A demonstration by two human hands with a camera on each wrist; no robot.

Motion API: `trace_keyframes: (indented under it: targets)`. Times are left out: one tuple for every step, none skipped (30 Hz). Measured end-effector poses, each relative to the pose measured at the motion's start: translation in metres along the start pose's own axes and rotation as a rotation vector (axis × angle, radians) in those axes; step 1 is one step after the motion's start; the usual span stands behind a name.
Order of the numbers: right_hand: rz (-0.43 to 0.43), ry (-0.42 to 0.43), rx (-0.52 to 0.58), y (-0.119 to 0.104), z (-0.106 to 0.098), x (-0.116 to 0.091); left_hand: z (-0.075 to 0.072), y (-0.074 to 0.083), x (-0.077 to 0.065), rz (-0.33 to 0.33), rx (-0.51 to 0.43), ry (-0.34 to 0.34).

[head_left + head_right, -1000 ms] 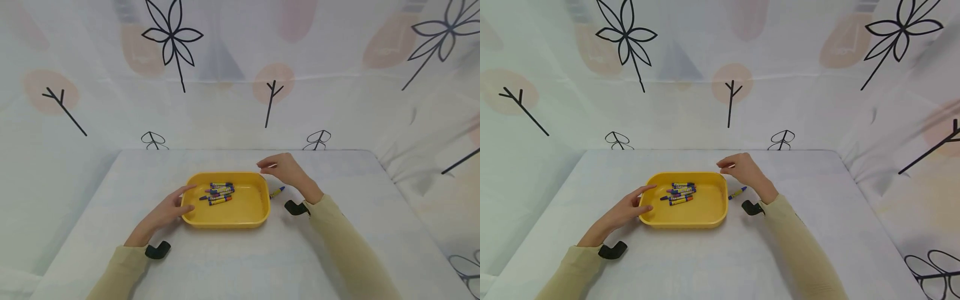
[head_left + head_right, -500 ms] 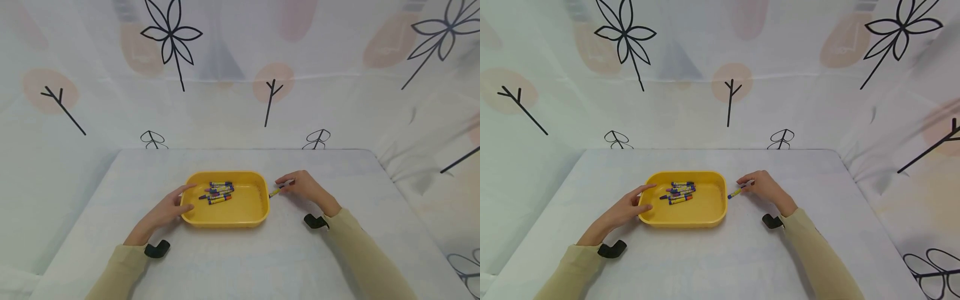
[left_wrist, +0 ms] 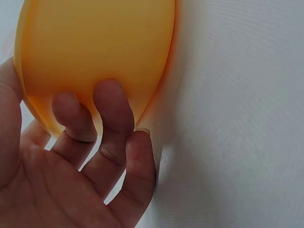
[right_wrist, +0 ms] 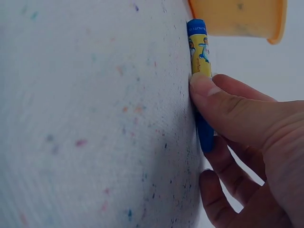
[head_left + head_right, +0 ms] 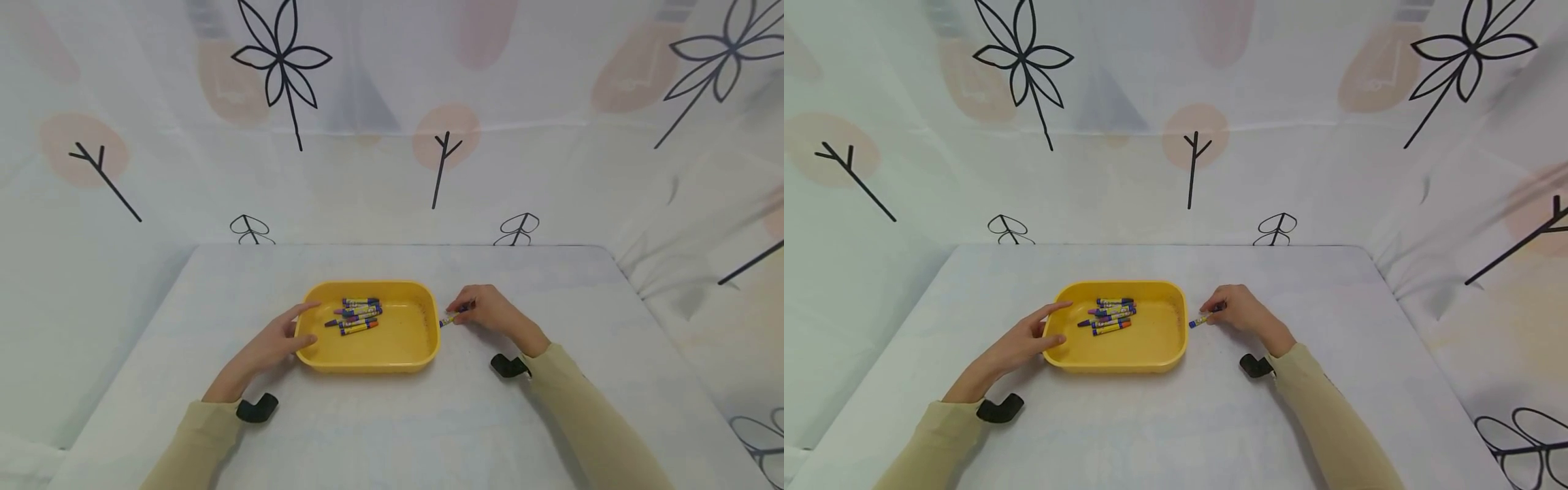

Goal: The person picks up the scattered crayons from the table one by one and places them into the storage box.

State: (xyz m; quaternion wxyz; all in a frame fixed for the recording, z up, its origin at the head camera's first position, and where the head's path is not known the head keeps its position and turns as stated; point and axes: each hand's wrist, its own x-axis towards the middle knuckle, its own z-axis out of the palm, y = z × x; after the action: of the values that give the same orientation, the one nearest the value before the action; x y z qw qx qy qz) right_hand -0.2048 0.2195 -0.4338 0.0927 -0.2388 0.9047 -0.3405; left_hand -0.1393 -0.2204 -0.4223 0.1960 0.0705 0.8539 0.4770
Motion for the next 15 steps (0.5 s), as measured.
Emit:
trace_keyframes:
  targets:
    - [-0.013, -0.006, -0.003, 0.0007, 0.0002, 0.0001, 0.0002, 0.0003, -0.0003, 0.003, -0.001, -0.001]
    - [-0.024, -0.009, -0.007, 0.0013, 0.0003, 0.0002, 0.0002, 0.0002, -0.0003, 0.007, -0.003, -0.002]
    - [-0.032, -0.013, -0.012, 0.0014, 0.0005, 0.0002, 0.0001, 0.0001, -0.0002, 0.008, -0.005, -0.003]
    - [-0.037, -0.017, -0.017, 0.0017, 0.0006, 0.0003, -0.0001, 0.0, -0.0002, 0.011, -0.004, -0.003]
    - [-0.042, -0.02, -0.02, 0.002, 0.001, 0.0005, -0.0003, -0.0002, 0.0, 0.013, -0.003, -0.003]
    - [-0.047, -0.023, -0.027, 0.0023, 0.0011, 0.0005, -0.0005, -0.0002, 0.0001, 0.015, -0.004, -0.003]
    - [-0.05, -0.026, -0.034, 0.0025, 0.0012, 0.0003, -0.0006, -0.0003, 0.0001, 0.019, -0.004, -0.004]
    - [-0.048, -0.029, -0.038, 0.0025, 0.0013, 0.0003, -0.0006, -0.0003, 0.0003, 0.02, -0.003, -0.004]
    - [-0.047, -0.031, -0.044, 0.0024, 0.0015, 0.0003, -0.0008, -0.0005, 0.0004, 0.02, -0.003, -0.003]
    - [-0.046, -0.034, -0.049, 0.0023, 0.0016, 0.0, -0.0007, -0.0007, 0.0005, 0.021, -0.003, -0.003]
    - [-0.045, -0.037, -0.052, 0.002, 0.0016, -0.0003, -0.0006, -0.0008, 0.0006, 0.021, -0.005, -0.004]
    - [-0.045, -0.039, -0.057, 0.0017, 0.0015, -0.0007, -0.0004, -0.0009, 0.0005, 0.022, -0.007, -0.005]
    - [-0.039, -0.039, -0.063, 0.0014, 0.0016, -0.001, -0.0002, -0.0011, 0.0005, 0.02, -0.009, -0.005]
    - [-0.033, -0.038, -0.067, 0.0012, 0.0015, -0.0014, 0.0, -0.0014, 0.0005, 0.019, -0.011, -0.004]
    - [-0.026, -0.036, -0.072, 0.0006, 0.0013, -0.0021, 0.0002, -0.0017, 0.0005, 0.018, -0.015, -0.005]
